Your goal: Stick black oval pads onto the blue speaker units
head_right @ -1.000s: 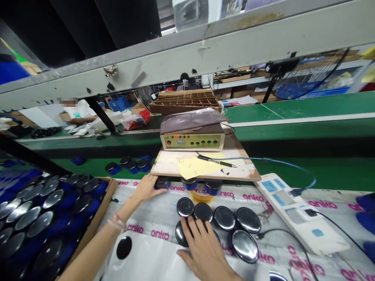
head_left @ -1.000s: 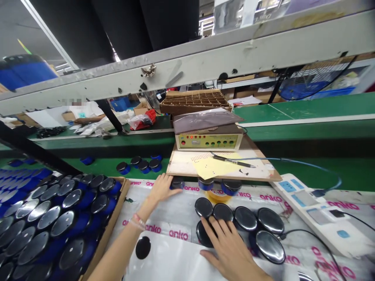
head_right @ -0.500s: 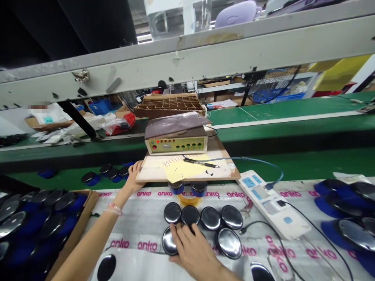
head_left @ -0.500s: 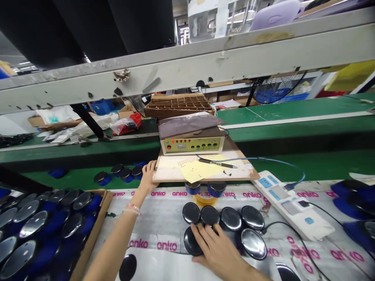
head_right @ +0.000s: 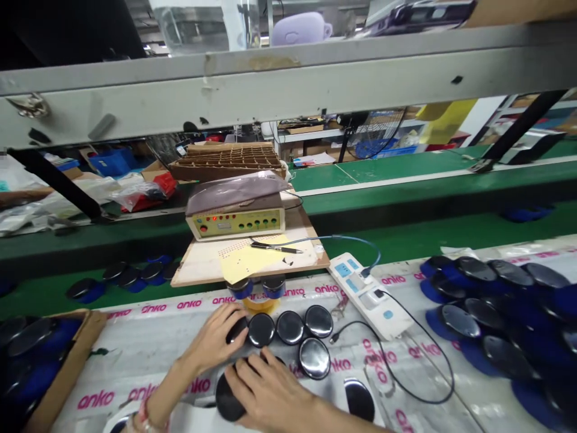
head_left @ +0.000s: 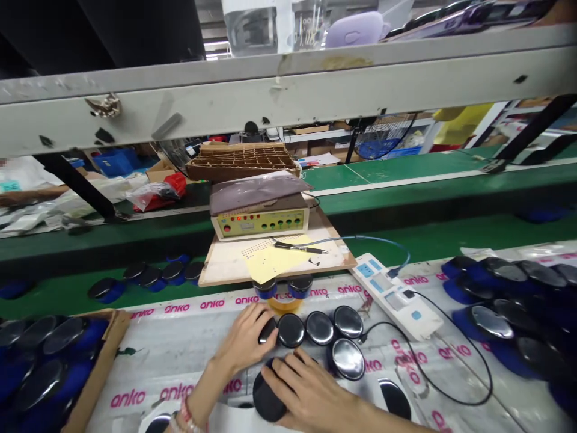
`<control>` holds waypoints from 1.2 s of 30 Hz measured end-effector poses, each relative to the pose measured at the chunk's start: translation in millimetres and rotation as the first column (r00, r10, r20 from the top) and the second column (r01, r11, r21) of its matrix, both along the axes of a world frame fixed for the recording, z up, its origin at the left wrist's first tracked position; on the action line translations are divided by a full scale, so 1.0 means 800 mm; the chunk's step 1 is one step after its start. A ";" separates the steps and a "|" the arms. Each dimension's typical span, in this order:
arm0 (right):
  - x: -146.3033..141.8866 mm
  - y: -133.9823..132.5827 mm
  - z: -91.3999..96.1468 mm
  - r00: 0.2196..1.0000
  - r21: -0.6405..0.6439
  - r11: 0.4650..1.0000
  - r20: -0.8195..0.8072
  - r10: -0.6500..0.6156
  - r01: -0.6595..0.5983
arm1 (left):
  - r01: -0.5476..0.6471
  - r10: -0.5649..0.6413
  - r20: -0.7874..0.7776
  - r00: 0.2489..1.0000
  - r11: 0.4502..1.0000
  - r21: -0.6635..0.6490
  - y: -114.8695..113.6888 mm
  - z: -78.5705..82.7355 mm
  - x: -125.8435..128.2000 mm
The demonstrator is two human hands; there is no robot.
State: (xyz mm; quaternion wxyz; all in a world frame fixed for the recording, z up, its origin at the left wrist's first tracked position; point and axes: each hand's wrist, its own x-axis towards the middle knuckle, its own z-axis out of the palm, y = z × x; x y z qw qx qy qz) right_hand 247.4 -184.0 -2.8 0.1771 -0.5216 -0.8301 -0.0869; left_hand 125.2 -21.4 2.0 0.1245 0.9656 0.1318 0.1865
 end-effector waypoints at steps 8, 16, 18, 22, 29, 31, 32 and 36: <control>0.177 -0.022 0.143 0.882 0.391 0.791 -0.170 -0.440 0.470 | -0.068 0.073 -0.045 0.996 0.992 0.103 -0.028 -0.020 0.029; 0.431 0.071 0.101 0.802 0.130 0.799 0.035 -0.596 0.588 | -0.137 0.123 0.081 0.989 0.970 0.201 -0.020 -0.028 -0.022; 0.443 0.085 0.064 0.847 0.034 0.850 0.075 -0.526 0.525 | -0.215 0.199 0.094 0.976 0.953 0.212 0.001 -0.026 -0.054; 0.439 0.107 0.007 0.901 -0.102 0.896 0.081 -0.426 0.433 | -0.375 0.368 0.071 0.927 0.902 0.213 0.062 -0.023 -0.097; 0.444 0.107 0.004 0.892 -0.165 0.880 0.000 -0.451 0.445 | -0.434 0.445 -0.035 0.895 0.886 0.163 0.142 -0.028 -0.048; 0.450 0.087 0.028 0.833 -0.081 0.834 -0.057 -0.550 0.546 | -0.411 0.421 -0.067 0.904 0.903 0.129 0.153 -0.032 -0.029; 0.450 0.073 0.043 0.790 -0.023 0.794 -0.093 -0.606 0.607 | -0.402 0.411 -0.080 0.908 0.909 0.107 0.158 -0.036 -0.021; 0.416 -0.006 0.108 0.609 0.204 0.575 -0.235 -0.757 0.793 | -0.409 0.408 -0.084 0.909 0.912 -0.002 0.177 -0.057 0.001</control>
